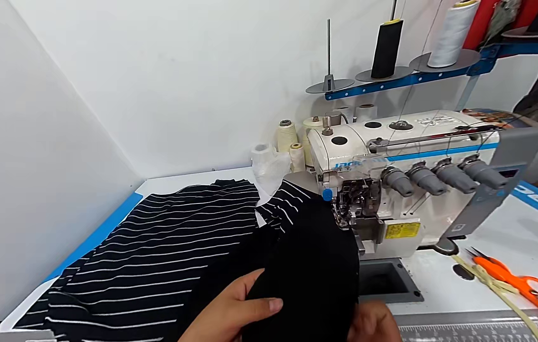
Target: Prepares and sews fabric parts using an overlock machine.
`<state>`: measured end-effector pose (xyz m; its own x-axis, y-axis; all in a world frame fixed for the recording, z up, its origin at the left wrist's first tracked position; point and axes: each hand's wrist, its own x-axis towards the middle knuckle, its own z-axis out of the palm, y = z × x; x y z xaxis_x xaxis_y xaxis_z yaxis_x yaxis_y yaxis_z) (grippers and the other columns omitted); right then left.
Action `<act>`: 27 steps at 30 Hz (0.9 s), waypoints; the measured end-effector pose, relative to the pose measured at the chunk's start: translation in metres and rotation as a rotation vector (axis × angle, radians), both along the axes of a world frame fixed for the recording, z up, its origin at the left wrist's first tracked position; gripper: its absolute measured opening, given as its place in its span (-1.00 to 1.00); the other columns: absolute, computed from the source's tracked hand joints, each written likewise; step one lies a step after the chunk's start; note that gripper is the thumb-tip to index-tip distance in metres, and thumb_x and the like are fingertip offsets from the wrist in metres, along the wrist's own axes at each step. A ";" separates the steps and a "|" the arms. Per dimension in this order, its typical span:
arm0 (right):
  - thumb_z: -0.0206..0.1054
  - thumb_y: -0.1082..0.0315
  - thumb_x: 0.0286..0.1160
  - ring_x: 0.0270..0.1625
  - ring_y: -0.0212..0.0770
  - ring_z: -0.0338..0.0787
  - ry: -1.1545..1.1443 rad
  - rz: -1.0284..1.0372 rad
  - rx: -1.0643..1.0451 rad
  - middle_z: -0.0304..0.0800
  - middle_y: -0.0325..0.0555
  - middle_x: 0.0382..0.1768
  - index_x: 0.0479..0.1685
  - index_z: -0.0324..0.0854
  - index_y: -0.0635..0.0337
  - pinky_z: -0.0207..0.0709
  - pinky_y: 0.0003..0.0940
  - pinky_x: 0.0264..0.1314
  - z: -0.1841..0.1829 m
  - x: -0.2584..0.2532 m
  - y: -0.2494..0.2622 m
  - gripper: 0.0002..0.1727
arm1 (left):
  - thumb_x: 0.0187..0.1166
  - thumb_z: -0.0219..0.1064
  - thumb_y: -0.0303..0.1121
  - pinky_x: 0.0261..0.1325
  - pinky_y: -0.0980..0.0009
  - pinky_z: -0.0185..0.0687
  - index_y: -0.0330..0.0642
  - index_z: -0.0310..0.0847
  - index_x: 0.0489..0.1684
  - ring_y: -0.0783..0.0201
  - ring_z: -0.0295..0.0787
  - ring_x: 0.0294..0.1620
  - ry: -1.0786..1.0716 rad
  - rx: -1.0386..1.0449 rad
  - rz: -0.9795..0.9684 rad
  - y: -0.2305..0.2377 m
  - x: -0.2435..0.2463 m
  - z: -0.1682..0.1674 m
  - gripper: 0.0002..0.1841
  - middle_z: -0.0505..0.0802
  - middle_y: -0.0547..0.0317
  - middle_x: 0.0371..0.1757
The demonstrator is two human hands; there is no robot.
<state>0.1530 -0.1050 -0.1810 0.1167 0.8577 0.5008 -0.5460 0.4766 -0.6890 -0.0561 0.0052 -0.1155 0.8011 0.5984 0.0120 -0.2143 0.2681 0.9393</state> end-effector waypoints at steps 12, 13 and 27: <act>0.39 0.57 0.51 -0.02 -0.53 0.87 -0.443 -0.259 0.079 0.94 -0.14 -0.03 0.04 0.80 0.40 0.76 -0.53 0.12 0.007 -0.018 0.005 -0.80 | 0.66 0.34 -0.15 0.63 0.33 0.35 0.06 0.35 0.47 0.30 0.59 0.49 0.343 1.566 0.845 -0.056 0.016 -0.085 -0.55 0.71 0.16 0.35; 0.36 0.59 0.50 0.04 -0.52 0.86 -0.482 -0.270 0.105 0.94 -0.11 0.02 0.09 0.78 0.39 0.74 -0.52 0.17 0.011 -0.014 0.005 -0.76 | 0.67 0.29 -0.32 0.59 0.32 0.47 -0.04 0.39 0.46 0.29 0.69 0.42 0.331 1.535 0.847 -0.054 0.013 -0.088 -0.59 0.79 0.08 0.28; 0.34 0.44 0.60 -0.18 -0.61 0.75 -0.549 -0.327 -0.112 0.88 -0.15 -0.19 -0.08 0.87 0.34 0.66 -0.64 -0.01 0.009 0.000 -0.004 -0.80 | 0.79 0.11 0.06 -0.24 0.62 0.56 -0.12 0.39 -0.24 0.42 0.60 -0.38 -0.144 1.346 0.178 0.009 0.034 0.003 -0.59 0.56 0.16 -0.41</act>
<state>0.1528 -0.1088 -0.1719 0.1333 0.8717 0.4715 0.0609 0.4677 -0.8818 -0.0217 0.0138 -0.1127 0.6574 0.1515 0.7382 -0.2666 -0.8695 0.4158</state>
